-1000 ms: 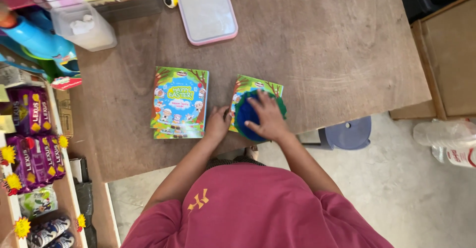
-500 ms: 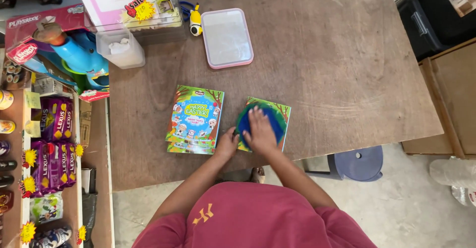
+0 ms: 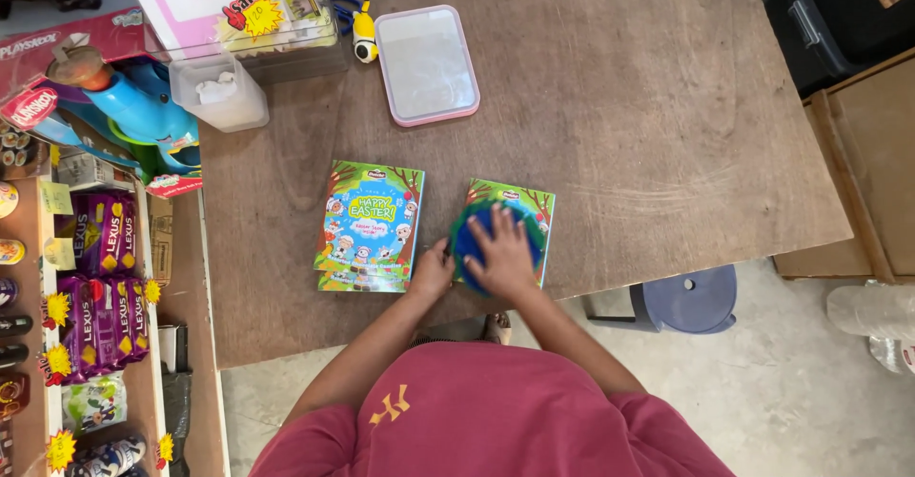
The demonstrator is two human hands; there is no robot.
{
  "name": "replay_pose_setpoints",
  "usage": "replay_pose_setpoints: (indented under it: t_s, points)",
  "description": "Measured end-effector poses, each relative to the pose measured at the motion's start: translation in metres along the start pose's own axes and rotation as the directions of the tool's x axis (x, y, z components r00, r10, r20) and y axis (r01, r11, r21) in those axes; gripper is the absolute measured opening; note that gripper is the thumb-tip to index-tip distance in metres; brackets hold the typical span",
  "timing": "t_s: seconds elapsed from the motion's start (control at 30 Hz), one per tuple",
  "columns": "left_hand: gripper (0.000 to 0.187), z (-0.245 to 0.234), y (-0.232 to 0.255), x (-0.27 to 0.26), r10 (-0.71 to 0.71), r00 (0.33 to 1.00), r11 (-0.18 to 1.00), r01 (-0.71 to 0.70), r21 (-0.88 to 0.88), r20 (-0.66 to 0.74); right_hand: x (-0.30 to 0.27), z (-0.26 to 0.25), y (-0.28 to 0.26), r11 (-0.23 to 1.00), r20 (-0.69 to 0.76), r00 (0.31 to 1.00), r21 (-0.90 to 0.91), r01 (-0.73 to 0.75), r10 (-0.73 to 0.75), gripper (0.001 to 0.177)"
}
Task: The person repeatedly takes packaged snack items from a shelf, wipes them with a cloth on a table, and returns them to the shelf. The items include KitKat bars and Easter-themed boxes. The person handles each item individually, wiping all sides before restocking.
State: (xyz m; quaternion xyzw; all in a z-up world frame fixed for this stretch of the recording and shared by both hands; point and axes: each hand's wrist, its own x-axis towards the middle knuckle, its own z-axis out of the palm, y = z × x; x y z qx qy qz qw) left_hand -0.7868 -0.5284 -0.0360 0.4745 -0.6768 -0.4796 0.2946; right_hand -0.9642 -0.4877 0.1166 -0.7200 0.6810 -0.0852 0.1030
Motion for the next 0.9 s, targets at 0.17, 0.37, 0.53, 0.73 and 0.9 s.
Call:
replay_pose_setpoints:
  t_s: [0.17,0.37,0.53,0.73,0.9]
  points:
    - [0.033,0.001,-0.004,0.0,0.075,0.997,0.996,-0.075,-0.042,0.0,-0.005,0.001,0.007,0.998,-0.013,1.0,0.051,0.029,-0.028,0.076]
    - [0.047,-0.016,0.069,-0.005,-0.301,0.94,0.926,0.328,-0.187,0.157,0.033,-0.001,0.047,0.986,-0.132,0.978,0.032,-0.161,0.164,0.072]
    - [0.035,-0.006,0.031,-0.005,-0.166,0.983,0.985,0.169,-0.031,0.08,-0.007,0.023,0.013,0.999,-0.114,0.992,-0.013,-0.05,0.048,0.069]
    - [0.038,-0.018,0.076,-0.004,0.08,0.996,0.989,-0.075,0.131,-0.028,-0.035,-0.011,0.025,0.997,-0.003,0.999,0.071,0.037,-0.037,0.067]
    - [0.041,-0.02,0.114,0.004,-0.051,0.999,0.97,0.049,0.239,0.001,-0.03,0.0,0.077,0.874,-0.277,0.852,0.343,-0.344,0.444,0.08]
